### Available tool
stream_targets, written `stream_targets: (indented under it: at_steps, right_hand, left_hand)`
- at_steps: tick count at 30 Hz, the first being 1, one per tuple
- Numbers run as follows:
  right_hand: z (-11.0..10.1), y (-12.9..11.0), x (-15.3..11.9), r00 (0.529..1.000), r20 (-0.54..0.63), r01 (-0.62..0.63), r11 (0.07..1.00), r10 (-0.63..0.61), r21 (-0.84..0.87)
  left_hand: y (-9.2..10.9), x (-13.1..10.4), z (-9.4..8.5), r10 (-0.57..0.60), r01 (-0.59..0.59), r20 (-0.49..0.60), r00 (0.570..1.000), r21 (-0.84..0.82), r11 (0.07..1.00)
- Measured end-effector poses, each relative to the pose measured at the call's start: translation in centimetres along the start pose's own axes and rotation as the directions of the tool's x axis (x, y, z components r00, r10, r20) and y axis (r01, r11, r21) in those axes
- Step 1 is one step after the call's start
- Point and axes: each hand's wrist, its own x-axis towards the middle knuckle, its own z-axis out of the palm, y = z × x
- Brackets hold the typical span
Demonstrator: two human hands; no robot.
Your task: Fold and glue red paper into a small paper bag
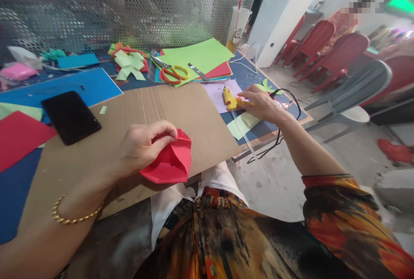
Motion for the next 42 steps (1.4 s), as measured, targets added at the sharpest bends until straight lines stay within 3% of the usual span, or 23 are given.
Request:
stream_targets:
  at_steps: [2,4,6,9,11,14,19,25,31,35,42]
  right_hand:
    - [-1.5,-2.2,-0.6,0.987,-0.150,0.057,0.998,-0.055,0.010]
    - [-3.0,-5.5,-1.1,0.932,-0.339,0.141,0.990,-0.125,0.022]
    - [-3.8,-9.1,-1.3,0.864,-0.445,0.294,0.954,-0.236,0.065]
    - [-3.3,-13.4,-0.8,0.863,-0.306,0.479,0.846,-0.403,0.235]
    - [-1.9,-14.8,0.3,0.882,-0.164,0.469,0.801,-0.441,0.372]
    - [0.5,-15.8,2.5,0.909,0.012,0.351,0.779,-0.417,0.519]
    - [2.3,-17.0,4.5,0.849,0.195,0.264,0.714,-0.491,0.649]
    - [3.1,-17.7,4.2,0.883,0.176,0.208,0.699,-0.435,0.684]
    - [3.0,-17.7,3.5,0.887,0.189,0.195,0.713,-0.422,0.674]
    - [2.6,-17.8,2.9,0.880,0.221,0.168,0.709,-0.421,0.685]
    - [2.3,-18.2,2.6,0.877,0.210,0.202,0.728,-0.432,0.655]
  left_hand:
    - [0.2,0.1,0.0,0.004,-0.004,-0.013,1.000,-0.021,1.000]
    - [0.4,0.1,-0.1,-0.016,0.016,-0.016,1.000,-0.038,0.999]
    - [0.8,0.1,-0.2,-0.062,0.060,-0.023,0.998,-0.062,0.996]
    - [1.2,0.3,-0.2,-0.154,0.147,-0.049,0.987,-0.120,0.982]
    - [1.2,0.4,-0.1,-0.188,0.175,-0.069,0.980,-0.156,0.972]
    - [0.4,0.5,0.2,-0.216,0.195,-0.100,0.971,-0.190,0.962]
    - [-0.7,0.4,0.7,-0.258,0.216,-0.176,0.950,-0.226,0.950]
    - [-0.1,0.3,0.7,-0.296,0.261,-0.153,0.943,-0.212,0.942]
    - [0.4,0.2,0.7,-0.334,0.293,-0.132,0.933,-0.257,0.921]
    - [0.9,0.0,0.6,-0.394,0.363,-0.030,0.919,-0.330,0.871]
    - [1.7,0.2,0.2,-0.353,0.331,-0.037,0.935,-0.270,0.904]
